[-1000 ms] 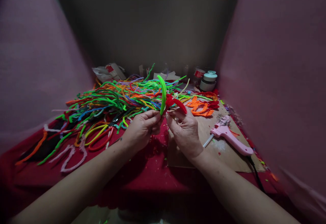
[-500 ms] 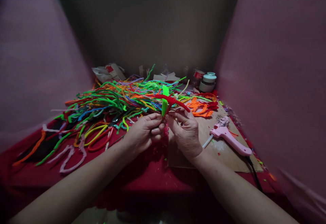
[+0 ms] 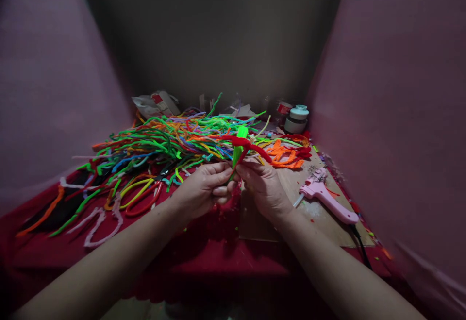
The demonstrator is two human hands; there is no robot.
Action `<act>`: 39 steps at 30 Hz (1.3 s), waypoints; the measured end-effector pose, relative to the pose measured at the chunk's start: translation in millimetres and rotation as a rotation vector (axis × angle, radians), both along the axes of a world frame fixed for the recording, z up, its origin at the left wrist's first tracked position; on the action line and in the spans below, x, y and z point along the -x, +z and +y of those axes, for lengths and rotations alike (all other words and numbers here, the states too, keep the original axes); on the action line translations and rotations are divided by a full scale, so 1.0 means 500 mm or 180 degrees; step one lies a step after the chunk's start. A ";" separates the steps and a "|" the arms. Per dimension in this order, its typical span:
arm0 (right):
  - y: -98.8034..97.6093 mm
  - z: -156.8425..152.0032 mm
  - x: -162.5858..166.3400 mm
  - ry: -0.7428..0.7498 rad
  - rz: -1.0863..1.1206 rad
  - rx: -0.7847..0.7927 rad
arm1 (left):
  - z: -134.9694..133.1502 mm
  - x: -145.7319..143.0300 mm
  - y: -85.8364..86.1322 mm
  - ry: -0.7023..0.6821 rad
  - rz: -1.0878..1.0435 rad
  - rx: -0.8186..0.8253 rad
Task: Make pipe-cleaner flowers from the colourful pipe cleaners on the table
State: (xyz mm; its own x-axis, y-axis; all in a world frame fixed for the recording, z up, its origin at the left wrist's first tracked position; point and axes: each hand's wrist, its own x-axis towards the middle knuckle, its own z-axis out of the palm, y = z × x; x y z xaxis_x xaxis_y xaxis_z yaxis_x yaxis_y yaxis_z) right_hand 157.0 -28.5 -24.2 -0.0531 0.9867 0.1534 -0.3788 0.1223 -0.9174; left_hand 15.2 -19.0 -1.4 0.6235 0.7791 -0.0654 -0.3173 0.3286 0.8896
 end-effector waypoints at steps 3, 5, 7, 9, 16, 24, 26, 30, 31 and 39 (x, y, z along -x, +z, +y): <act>0.000 0.002 -0.001 0.0021 0.0331 0.0022 | -0.006 -0.004 0.003 0.0122 -0.0085 -0.0165; 0.002 0.002 -0.001 0.0082 0.0397 0.0047 | -0.007 -0.004 0.003 0.0156 -0.0067 -0.0230; 0.003 0.001 -0.001 0.0199 0.0330 0.0098 | -0.006 -0.002 0.002 0.0109 -0.0004 -0.0231; 0.003 0.001 -0.002 0.0298 0.0210 0.0141 | -0.003 -0.001 0.000 0.0068 0.0009 -0.0208; -0.007 0.007 -0.010 0.0040 -0.0019 -0.0123 | 0.003 0.001 -0.012 -0.0013 -0.0134 0.0137; -0.004 0.005 -0.003 -0.0237 -0.0106 -0.0237 | -0.010 -0.003 -0.001 0.0692 0.0589 -0.0785; -0.002 0.003 0.001 -0.0360 0.0004 -0.0167 | -0.020 -0.007 0.000 0.1151 0.0952 -0.1512; 0.002 -0.002 0.006 -0.0497 0.0146 -0.0070 | -0.030 -0.011 -0.008 0.1593 0.1224 -0.2515; 0.003 -0.004 0.006 -0.0504 0.0138 -0.0066 | -0.030 -0.012 -0.010 0.1592 0.1255 -0.2550; 0.003 -0.001 -0.011 0.0011 -0.0221 -0.0266 | -0.019 -0.012 -0.011 0.0644 0.0280 -0.0798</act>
